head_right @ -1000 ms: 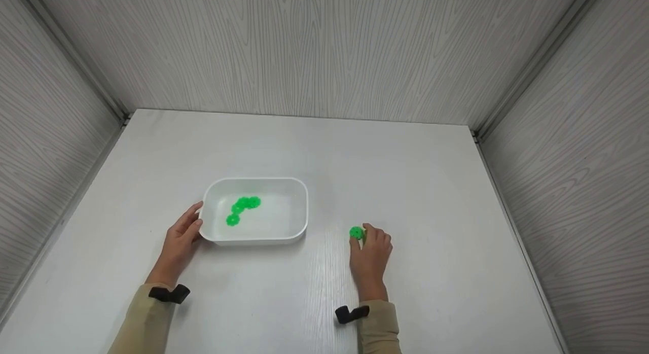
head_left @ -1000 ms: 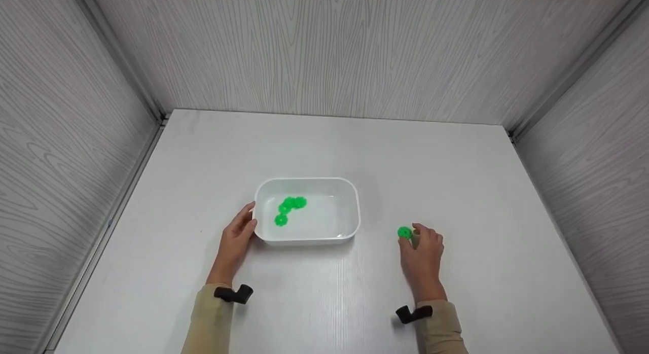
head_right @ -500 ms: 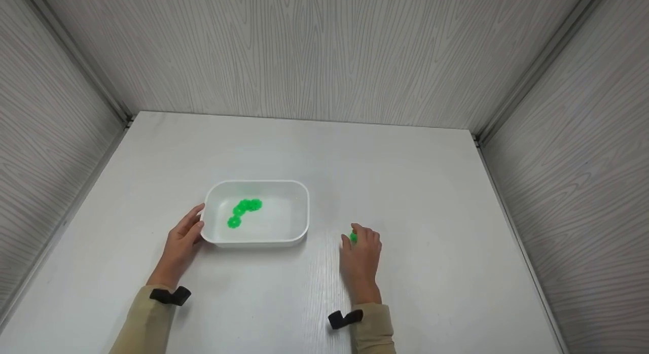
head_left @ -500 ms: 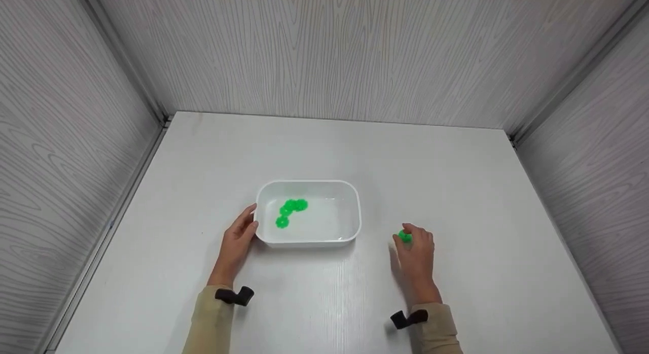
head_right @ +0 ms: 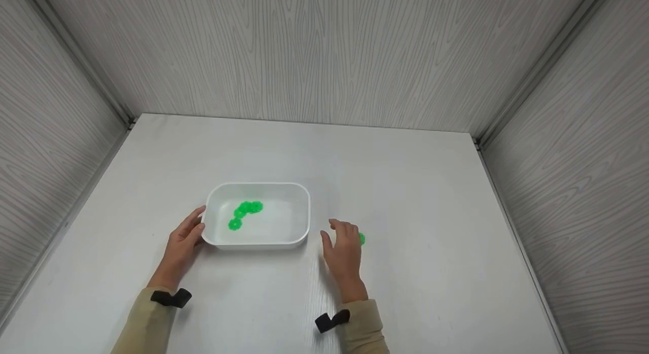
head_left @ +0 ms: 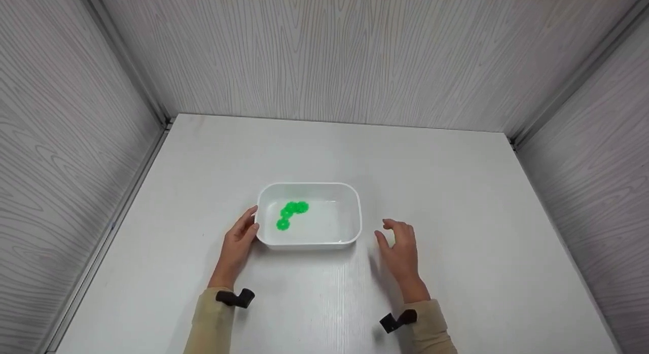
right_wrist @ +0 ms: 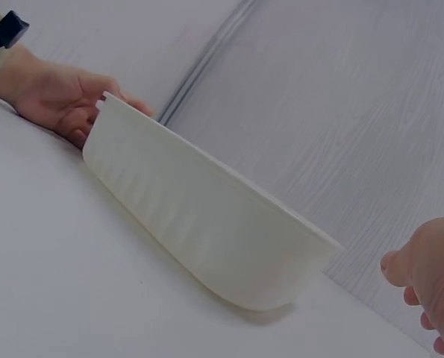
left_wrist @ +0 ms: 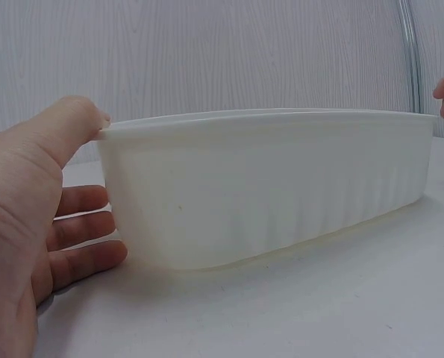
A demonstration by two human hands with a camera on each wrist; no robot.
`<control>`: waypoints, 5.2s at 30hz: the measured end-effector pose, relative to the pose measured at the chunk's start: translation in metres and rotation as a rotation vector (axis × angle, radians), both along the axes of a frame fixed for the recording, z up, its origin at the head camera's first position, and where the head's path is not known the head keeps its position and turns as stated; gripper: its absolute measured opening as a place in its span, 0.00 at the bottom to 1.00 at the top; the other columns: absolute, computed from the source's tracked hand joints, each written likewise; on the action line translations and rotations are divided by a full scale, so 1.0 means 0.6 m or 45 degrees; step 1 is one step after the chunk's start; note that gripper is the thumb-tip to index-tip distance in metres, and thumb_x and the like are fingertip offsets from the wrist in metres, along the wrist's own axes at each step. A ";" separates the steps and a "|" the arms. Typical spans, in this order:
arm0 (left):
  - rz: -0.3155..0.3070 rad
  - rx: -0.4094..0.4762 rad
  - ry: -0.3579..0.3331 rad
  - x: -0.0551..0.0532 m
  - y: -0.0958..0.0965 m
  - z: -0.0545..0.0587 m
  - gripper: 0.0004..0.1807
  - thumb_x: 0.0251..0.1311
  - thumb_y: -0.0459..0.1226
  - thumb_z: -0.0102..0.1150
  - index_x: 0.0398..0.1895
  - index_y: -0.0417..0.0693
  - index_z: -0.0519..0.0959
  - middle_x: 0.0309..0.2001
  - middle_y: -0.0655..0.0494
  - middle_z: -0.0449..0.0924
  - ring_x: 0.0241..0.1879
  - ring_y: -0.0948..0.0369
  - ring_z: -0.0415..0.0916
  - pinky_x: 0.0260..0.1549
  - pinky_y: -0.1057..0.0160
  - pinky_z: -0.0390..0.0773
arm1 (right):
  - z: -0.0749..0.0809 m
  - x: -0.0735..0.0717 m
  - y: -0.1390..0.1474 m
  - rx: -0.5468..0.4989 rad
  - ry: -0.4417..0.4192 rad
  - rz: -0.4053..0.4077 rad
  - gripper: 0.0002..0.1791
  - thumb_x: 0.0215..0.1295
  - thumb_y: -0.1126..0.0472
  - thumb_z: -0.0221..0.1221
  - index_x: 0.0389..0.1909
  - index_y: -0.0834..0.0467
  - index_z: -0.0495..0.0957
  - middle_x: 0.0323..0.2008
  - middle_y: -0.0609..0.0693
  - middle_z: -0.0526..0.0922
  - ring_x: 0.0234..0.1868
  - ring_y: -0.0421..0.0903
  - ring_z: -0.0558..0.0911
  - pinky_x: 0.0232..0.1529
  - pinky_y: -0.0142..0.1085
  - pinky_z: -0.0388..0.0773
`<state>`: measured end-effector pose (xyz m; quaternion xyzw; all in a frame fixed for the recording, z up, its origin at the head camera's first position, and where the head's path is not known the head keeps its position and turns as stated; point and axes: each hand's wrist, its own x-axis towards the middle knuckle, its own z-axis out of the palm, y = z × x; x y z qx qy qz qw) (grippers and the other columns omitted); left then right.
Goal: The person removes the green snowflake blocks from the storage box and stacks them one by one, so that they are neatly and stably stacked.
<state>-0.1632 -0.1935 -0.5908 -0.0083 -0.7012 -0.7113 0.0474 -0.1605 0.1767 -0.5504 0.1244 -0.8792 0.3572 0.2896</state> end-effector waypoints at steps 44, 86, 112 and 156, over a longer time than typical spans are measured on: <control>0.024 -0.036 -0.019 0.001 0.008 0.010 0.24 0.64 0.45 0.54 0.64 0.60 0.68 0.57 0.48 0.72 0.56 0.56 0.70 0.51 0.66 0.72 | 0.042 -0.109 -0.177 0.525 -0.171 0.461 0.19 0.60 0.58 0.62 0.52 0.58 0.75 0.40 0.51 0.78 0.41 0.48 0.75 0.41 0.39 0.74; 0.022 0.014 -0.018 -0.003 -0.002 -0.002 0.24 0.63 0.41 0.56 0.63 0.58 0.69 0.57 0.43 0.72 0.55 0.51 0.71 0.49 0.67 0.73 | 0.002 -0.168 -0.263 0.812 -0.562 0.381 0.17 0.61 0.57 0.61 0.49 0.58 0.78 0.46 0.52 0.75 0.50 0.50 0.70 0.47 0.43 0.72; 0.047 -0.023 -0.014 -0.002 0.001 -0.001 0.25 0.64 0.41 0.56 0.64 0.54 0.68 0.57 0.47 0.72 0.56 0.54 0.70 0.49 0.67 0.73 | 0.021 -0.175 -0.256 0.593 -0.750 0.397 0.17 0.59 0.58 0.63 0.49 0.58 0.77 0.45 0.52 0.74 0.50 0.48 0.69 0.52 0.43 0.67; 0.046 0.000 0.003 -0.005 0.000 0.009 0.24 0.64 0.39 0.55 0.63 0.53 0.69 0.54 0.43 0.73 0.54 0.52 0.72 0.48 0.68 0.73 | 0.075 -0.104 -0.166 0.358 -0.225 0.450 0.16 0.56 0.56 0.65 0.45 0.56 0.76 0.33 0.50 0.77 0.36 0.46 0.74 0.37 0.39 0.73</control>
